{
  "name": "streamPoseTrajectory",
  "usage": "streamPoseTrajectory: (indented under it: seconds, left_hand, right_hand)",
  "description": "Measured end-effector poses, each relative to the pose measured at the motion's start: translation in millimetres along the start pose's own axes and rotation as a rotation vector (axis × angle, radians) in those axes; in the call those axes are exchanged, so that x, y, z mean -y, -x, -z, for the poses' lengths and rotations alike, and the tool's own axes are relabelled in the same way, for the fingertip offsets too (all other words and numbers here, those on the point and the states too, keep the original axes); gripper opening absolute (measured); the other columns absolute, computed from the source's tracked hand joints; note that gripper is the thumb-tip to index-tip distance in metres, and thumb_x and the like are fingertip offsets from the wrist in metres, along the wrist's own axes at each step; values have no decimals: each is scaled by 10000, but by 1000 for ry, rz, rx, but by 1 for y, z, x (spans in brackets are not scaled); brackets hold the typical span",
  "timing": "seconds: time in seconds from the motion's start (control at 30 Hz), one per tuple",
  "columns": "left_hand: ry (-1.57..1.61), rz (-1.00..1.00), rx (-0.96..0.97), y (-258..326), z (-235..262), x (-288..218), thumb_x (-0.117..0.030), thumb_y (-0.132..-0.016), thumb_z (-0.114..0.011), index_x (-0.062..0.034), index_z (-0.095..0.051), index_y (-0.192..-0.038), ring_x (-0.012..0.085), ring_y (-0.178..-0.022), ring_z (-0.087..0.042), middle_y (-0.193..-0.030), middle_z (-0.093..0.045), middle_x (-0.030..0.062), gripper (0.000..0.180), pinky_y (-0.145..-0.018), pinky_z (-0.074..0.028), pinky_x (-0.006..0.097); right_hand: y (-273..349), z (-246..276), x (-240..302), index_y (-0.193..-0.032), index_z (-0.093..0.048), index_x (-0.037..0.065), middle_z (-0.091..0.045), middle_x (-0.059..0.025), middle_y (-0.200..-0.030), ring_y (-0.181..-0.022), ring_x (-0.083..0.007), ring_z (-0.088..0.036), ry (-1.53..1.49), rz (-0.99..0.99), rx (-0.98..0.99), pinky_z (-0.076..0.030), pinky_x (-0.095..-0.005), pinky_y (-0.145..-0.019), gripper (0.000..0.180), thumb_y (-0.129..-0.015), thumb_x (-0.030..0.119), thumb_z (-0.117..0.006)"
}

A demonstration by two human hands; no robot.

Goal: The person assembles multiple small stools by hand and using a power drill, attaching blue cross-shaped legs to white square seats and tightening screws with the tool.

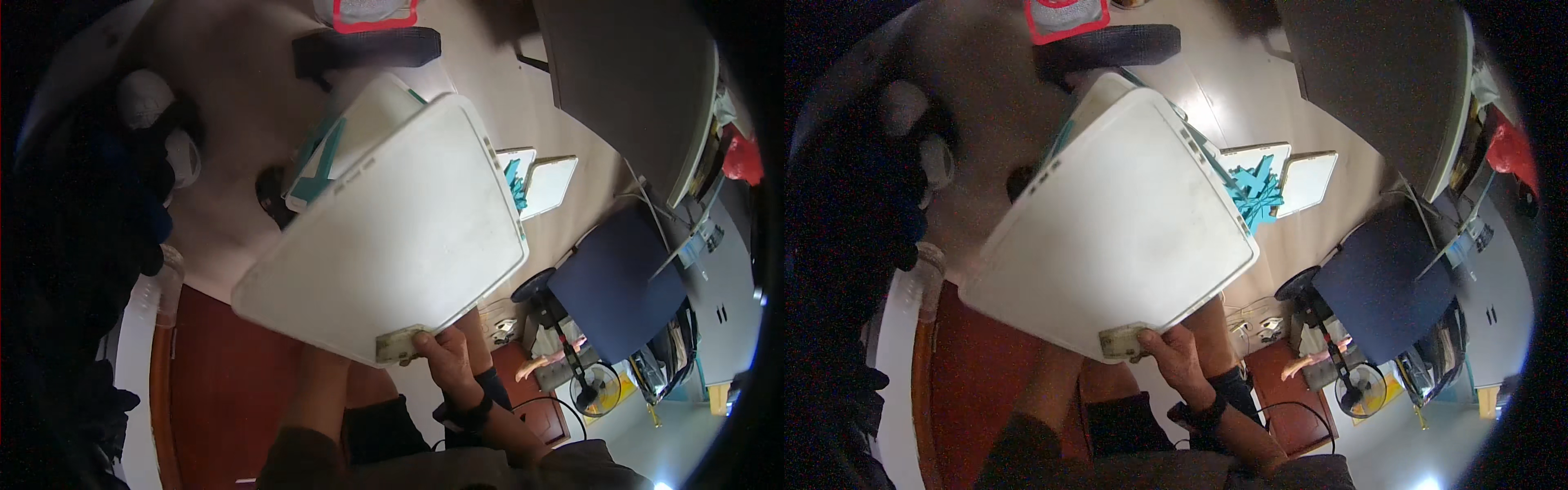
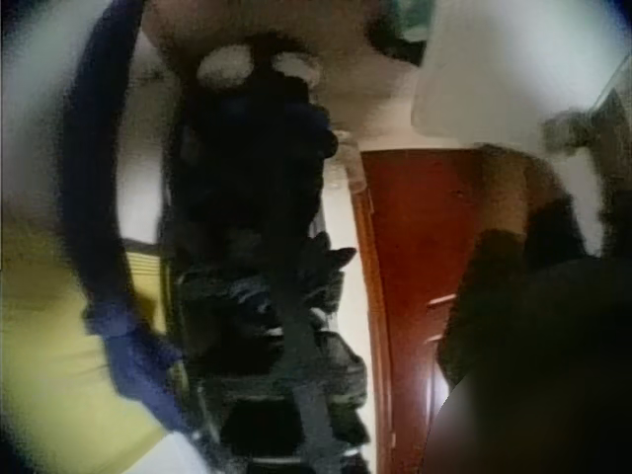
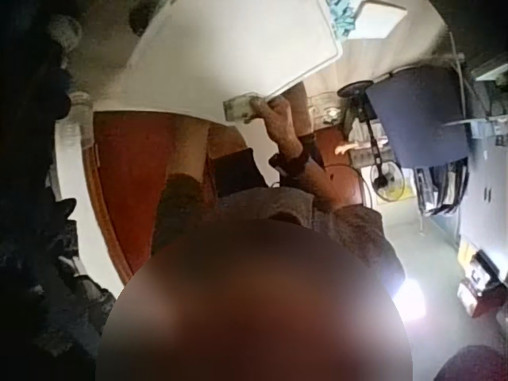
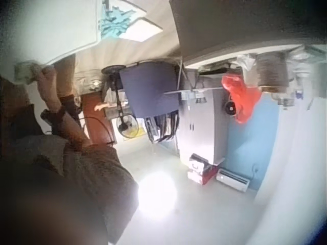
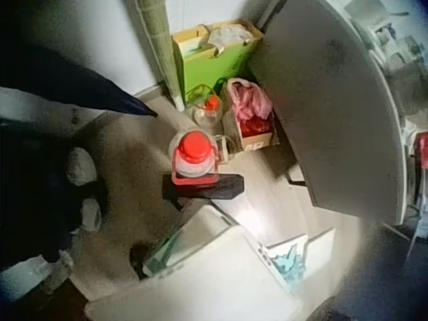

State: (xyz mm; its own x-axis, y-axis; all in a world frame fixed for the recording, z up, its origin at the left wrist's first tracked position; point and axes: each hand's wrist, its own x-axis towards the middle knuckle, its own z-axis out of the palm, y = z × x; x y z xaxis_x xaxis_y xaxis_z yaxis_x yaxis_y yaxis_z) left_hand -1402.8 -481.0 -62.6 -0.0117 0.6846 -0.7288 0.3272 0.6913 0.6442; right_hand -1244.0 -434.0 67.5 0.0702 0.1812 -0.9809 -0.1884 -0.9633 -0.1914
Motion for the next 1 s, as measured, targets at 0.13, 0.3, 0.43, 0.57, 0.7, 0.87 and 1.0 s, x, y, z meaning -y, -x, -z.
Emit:
streamPoseTrajectory:
  seconds: [0.13,0.3,0.43,0.57,0.7,0.87,1.0]
  left_hand:
    - [-26,-8,33,5,7,-7,-265,-658,-756,-62,-513,-1126,292,-982,-533,-1088,-552,98,565,-842,-417,446]
    - [-56,-62,90,5,7,-17,-264,-642,-765,-64,-512,-1128,294,-986,-528,-1084,-554,94,584,-842,-414,448]
    - [-167,-221,222,11,16,-38,-264,-629,-772,-66,-511,-1130,296,-989,-524,-1080,-554,91,599,-843,-412,450]
    - [11,-265,328,28,41,-83,-222,-623,-745,-59,-516,-1135,308,-1002,-517,-1094,-552,98,584,-850,-405,455]
    - [618,149,273,49,50,-152,-110,-826,-620,-2,-377,-1274,221,-1120,-509,-1221,-496,116,521,-989,-405,364]
    - [953,150,87,49,48,-230,-50,-813,-546,3,-453,-1226,201,-1069,-518,-1176,-523,103,426,-937,-407,340]
    - [783,129,45,58,52,-271,-33,-755,-610,-4,-400,-1259,229,-1109,-492,-1183,-499,106,547,-986,-385,371]
  right_hand:
    - [-5,1,6,-1067,-607,-15,-645,-72,-977,-854,-149,-592,-48,95,-26,-500,-312,-756,253,-873,148,-621]
    - [2,8,37,-1090,-610,6,-648,-59,-1008,-923,-151,-581,-171,217,9,-472,-307,-803,259,-875,151,-612]
    - [20,9,47,-1091,-615,31,-650,-50,-1003,-925,-135,-579,-242,233,-41,-471,-279,-793,243,-892,166,-578]
    - [34,23,53,-1137,-580,16,-646,-44,-958,-897,-136,-580,-276,232,32,-485,-296,-753,279,-904,168,-562]
    - [51,27,63,-1150,-556,-10,-637,-57,-919,-857,-144,-593,-217,332,128,-496,-288,-714,288,-934,176,-521]
    - [76,31,76,-1123,-545,-38,-624,-71,-876,-752,-129,-596,-264,325,123,-498,-252,-616,292,-948,191,-504]
    - [85,50,87,-964,-590,-35,-602,-52,-733,-594,-96,-557,-82,380,109,-460,-225,-511,285,-951,237,-503]
